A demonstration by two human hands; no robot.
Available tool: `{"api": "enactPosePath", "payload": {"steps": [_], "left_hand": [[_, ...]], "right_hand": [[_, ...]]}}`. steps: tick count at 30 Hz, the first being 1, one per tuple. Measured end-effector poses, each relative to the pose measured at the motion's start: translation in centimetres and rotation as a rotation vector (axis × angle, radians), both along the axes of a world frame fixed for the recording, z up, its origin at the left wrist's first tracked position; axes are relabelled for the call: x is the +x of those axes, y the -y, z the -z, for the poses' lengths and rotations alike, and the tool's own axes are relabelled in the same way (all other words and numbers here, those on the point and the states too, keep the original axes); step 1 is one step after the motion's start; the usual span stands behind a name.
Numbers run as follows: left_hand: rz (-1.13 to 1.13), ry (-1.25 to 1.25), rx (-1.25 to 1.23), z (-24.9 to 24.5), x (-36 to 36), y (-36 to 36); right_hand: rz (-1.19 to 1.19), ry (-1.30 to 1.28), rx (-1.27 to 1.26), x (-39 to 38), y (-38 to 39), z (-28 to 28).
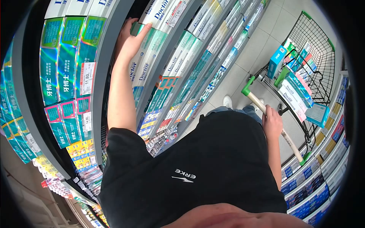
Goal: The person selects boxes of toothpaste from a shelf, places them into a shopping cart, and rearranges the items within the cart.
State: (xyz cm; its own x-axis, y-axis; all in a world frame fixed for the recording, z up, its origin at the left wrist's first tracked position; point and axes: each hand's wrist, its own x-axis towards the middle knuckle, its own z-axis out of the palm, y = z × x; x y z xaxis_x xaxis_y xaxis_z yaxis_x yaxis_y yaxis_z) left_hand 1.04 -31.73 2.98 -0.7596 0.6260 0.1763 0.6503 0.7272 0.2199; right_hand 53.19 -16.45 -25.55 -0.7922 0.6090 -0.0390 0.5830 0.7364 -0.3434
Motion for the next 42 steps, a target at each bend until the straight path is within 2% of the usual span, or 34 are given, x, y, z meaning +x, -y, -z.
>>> {"api": "enactPosePath", "payload": {"steps": [16, 22, 25, 27, 31, 36, 42], "left_hand": [[-0.034, -0.067, 0.007, 0.5, 0.0, 0.1], [-0.042, 0.041, -0.020, -0.4, 0.8, 0.4], [-0.002, 0.072, 0.051, -1.5, 0.9, 1.2], [0.040, -0.007, -0.078, -1.6, -0.4, 2.4], [0.051, 0.014, -0.100, -0.7, -1.0, 3.1], [-0.023, 0.102, 0.022, -0.8, 0.4, 2.7], [-0.031, 0.034, 0.049, -0.5, 0.6, 2.7]], "right_hand": [[-0.001, -0.019, 0.029, -0.2, 0.0, -0.4], [0.004, -0.010, 0.024, -0.1, 0.0, -0.2], [0.010, 0.006, 0.008, 0.0, 0.0, -0.2], [0.003, 0.005, 0.004, -0.1, 0.1, -0.2], [0.007, -0.002, 0.020, -0.2, 0.0, -0.2], [-0.001, -0.022, 0.035, -0.3, 0.1, -0.3], [0.013, -0.018, 0.037, -0.2, 0.2, -0.3]]}}
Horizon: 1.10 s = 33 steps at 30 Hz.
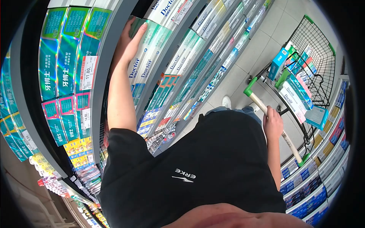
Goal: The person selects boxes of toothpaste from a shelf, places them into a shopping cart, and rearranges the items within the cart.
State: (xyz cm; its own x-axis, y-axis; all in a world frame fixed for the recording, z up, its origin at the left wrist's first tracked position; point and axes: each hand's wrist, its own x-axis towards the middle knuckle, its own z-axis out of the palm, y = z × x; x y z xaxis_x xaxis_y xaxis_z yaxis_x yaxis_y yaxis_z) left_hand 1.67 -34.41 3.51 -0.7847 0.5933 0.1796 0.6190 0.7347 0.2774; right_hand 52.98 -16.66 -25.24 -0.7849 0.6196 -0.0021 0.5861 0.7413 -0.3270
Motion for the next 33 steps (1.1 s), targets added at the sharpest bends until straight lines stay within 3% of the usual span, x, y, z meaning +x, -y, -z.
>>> {"api": "enactPosePath", "payload": {"steps": [13, 24, 33], "left_hand": [[-0.005, 0.051, -0.020, 0.1, -0.7, 0.5], [0.154, 0.066, 0.001, 0.4, -1.6, 1.4], [0.097, -0.017, -0.117, 0.7, -1.7, 1.4]], "right_hand": [[-0.016, -0.005, 0.034, 0.0, -0.1, 0.2], [-0.010, 0.030, 0.023, -0.2, -0.1, 0.0], [0.004, 0.028, 0.022, -0.2, 0.0, 0.1]]}}
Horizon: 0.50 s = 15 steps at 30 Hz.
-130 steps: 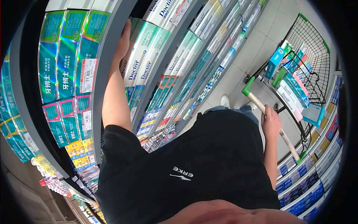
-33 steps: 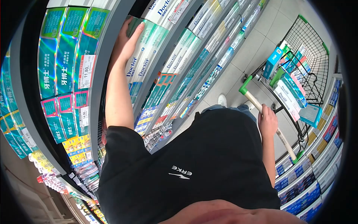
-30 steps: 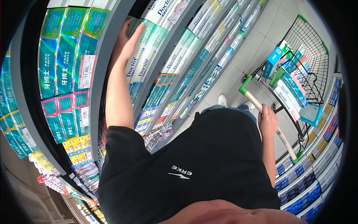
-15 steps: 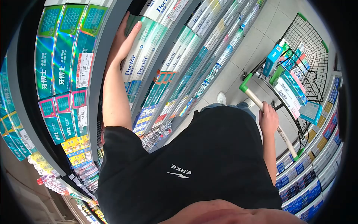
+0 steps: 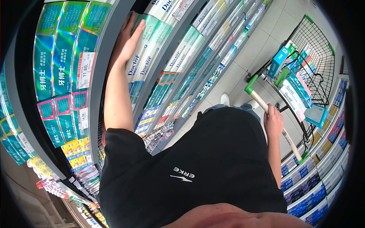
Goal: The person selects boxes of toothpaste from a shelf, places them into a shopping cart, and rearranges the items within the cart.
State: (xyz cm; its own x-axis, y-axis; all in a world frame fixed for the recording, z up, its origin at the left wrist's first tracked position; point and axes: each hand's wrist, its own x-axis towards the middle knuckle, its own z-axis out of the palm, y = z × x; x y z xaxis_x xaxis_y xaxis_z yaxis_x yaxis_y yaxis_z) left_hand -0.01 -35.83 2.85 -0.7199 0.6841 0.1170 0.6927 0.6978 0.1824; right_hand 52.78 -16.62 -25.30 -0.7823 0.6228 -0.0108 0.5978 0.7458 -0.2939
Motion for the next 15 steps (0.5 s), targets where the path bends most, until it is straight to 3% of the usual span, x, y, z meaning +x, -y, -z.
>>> {"api": "enactPosePath", "payload": {"steps": [13, 15], "left_hand": [[0.014, -0.031, 0.020, 0.07, -0.03, 0.14], [0.000, 0.075, 0.089, -0.30, -0.24, 0.11]], "right_hand": [[0.003, 0.022, -0.004, -0.37, -0.11, -0.18], [-0.001, 0.015, -0.005, -0.16, -0.07, 0.03]]}}
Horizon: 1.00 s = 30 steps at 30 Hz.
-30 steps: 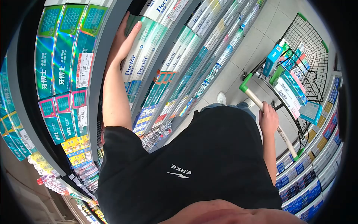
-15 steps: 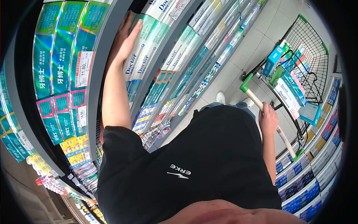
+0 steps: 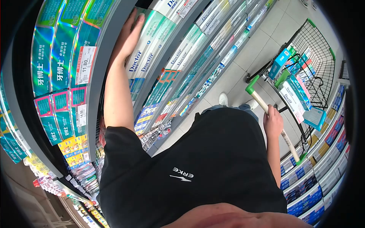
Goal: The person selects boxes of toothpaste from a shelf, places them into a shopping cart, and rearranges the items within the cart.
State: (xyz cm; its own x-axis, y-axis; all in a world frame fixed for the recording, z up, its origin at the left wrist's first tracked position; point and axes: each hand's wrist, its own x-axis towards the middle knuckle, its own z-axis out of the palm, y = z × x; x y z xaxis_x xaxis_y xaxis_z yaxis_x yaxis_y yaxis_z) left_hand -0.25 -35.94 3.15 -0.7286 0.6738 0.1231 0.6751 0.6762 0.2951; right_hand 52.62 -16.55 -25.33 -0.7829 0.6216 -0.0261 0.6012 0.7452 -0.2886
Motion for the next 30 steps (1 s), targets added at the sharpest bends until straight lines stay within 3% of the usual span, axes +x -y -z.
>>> {"api": "enactPosePath", "payload": {"steps": [13, 22, 30], "left_hand": [[-0.009, -0.051, 0.023, 0.5, 0.7, -0.3], [-0.015, -0.119, -0.097, -1.1, 1.3, -0.3], [-0.163, -0.096, -0.187, 0.5, 2.0, 0.7]], "right_hand": [[0.002, 0.013, 0.017, 0.1, 0.0, 0.1], [-0.001, 0.000, 0.004, 0.0, -0.1, -0.3], [-0.003, -0.001, 0.022, 0.1, 0.0, 0.1]]}}
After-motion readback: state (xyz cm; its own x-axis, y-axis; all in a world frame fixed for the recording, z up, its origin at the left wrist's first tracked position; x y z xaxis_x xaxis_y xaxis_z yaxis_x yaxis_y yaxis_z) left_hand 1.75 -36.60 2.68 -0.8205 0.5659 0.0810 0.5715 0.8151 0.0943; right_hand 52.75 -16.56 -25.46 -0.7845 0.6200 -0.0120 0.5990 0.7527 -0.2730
